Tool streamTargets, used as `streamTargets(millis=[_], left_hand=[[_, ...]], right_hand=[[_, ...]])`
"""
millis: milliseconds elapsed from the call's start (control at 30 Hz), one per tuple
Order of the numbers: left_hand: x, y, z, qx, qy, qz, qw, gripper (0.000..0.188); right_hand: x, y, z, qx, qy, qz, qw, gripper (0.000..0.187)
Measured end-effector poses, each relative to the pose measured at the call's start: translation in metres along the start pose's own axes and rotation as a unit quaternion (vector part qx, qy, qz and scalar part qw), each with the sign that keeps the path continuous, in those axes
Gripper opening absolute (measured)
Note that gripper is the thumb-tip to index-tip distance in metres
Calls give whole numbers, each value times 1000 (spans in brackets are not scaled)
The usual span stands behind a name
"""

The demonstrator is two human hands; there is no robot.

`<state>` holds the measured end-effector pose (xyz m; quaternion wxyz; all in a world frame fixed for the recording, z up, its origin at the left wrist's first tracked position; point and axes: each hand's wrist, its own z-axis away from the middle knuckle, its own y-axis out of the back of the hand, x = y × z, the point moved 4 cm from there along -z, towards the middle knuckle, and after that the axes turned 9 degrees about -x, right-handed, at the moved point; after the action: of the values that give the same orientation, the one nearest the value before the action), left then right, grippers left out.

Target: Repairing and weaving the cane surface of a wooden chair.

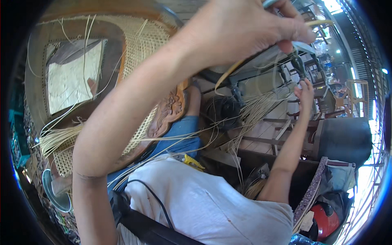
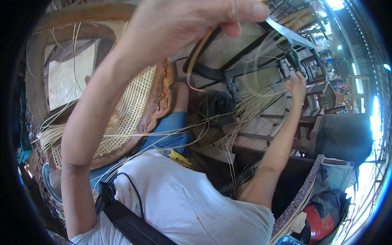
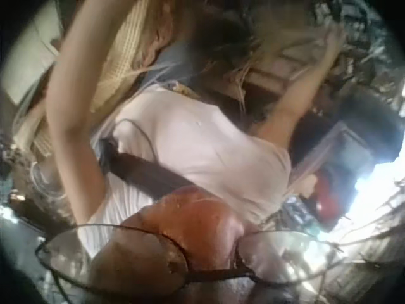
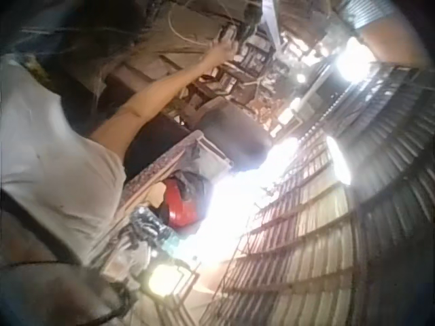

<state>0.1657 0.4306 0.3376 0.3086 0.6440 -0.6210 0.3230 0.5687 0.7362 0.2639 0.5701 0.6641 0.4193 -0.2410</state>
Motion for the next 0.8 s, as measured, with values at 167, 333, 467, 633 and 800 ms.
streamTargets(millis=[167, 333, 467, 633, 800], left_hand=[[-51, -26, -6, -60, 92, -69, 992, 14], [-101, -27, 41, -92, 168, -20, 981, 16], [-112, 45, 96, -180, 295, -170, 923, 20], [-74, 137, 163, -104, 422, -207, 877, 18], [-31, 185, 184, -77, 394, -171, 900, 13]], right_hand=[[-141, -121, 136, -206, 145, -163, 954, 35], [-149, -187, 153, -217, 143, -322, 910, 24], [-94, -154, 58, -143, 103, -361, 916, 21], [-13, -102, -29, -84, 31, -370, 925, 20], [13, -63, -71, -8, 55, -352, 934, 20]])
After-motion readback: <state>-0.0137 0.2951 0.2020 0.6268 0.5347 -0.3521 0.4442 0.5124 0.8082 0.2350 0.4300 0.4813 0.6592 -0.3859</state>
